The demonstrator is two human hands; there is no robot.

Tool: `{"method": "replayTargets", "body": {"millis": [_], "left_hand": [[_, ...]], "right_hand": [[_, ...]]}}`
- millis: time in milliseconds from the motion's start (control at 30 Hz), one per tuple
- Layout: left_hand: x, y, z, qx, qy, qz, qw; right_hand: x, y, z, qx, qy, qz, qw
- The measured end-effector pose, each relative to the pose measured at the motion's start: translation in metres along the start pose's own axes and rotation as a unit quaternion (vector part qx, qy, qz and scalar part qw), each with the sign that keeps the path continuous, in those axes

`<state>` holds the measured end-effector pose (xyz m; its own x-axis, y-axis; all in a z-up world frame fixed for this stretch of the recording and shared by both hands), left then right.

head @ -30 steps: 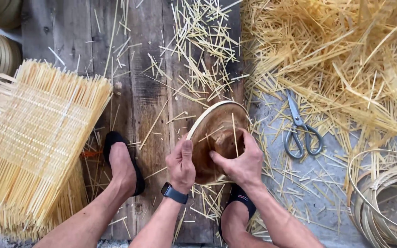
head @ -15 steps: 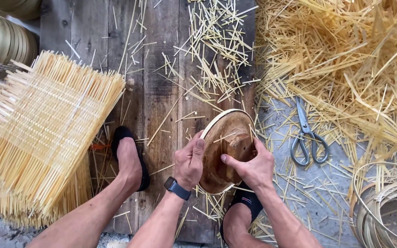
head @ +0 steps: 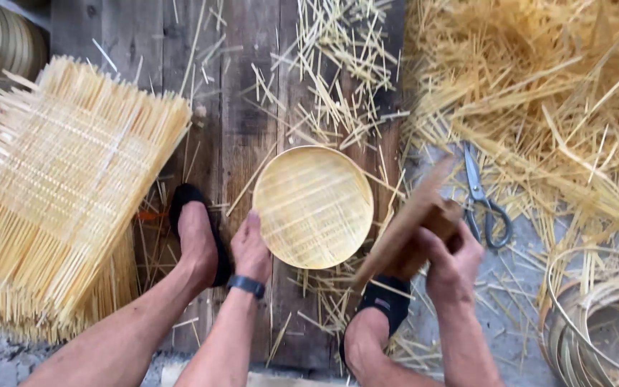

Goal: The recorder weaves bamboo strips into a circular lid, fits it to a bamboo hoop, and trims the excess material with scissors.

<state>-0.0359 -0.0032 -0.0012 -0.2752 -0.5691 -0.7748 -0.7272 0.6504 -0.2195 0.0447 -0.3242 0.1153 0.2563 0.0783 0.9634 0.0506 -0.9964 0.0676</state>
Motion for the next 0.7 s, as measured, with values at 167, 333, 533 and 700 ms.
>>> {"method": "replayTargets", "body": {"millis": [167,333,533,700], "left_hand": [[0.027,0.046,-0.016,0.055,0.186,0.159,0.968],[0.011,-0.007,-0.016,0.006,0.251,0.098,0.963],[-0.082,-0.146,0.111,0.134,0.083,-0.163,0.974],[-0.083,-0.205,0.022,0.269,0.133,0.331,0.895]], "right_hand": [[-0.029,0.036,-0.006,-0.053,0.016,0.205,0.977],[-0.022,0.047,-0.008,-0.103,0.037,0.12,0.987],[-0.042,0.049,-0.013,-0.115,-0.01,0.122,0.986],[-0.09,0.048,-0.01,-0.057,0.001,0.186,0.981]]}}
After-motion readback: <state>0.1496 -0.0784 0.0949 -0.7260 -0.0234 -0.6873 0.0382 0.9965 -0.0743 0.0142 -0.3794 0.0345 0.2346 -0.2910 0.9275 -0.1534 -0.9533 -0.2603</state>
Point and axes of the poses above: each hand's wrist, its own z-axis towards the middle knuckle, its own y-axis out of the back of the hand, x = y × z, the point moved 1 cm from there along z, towards the middle knuckle, and after that the axes turned 6 degrees about x, right-handed, at the moved point
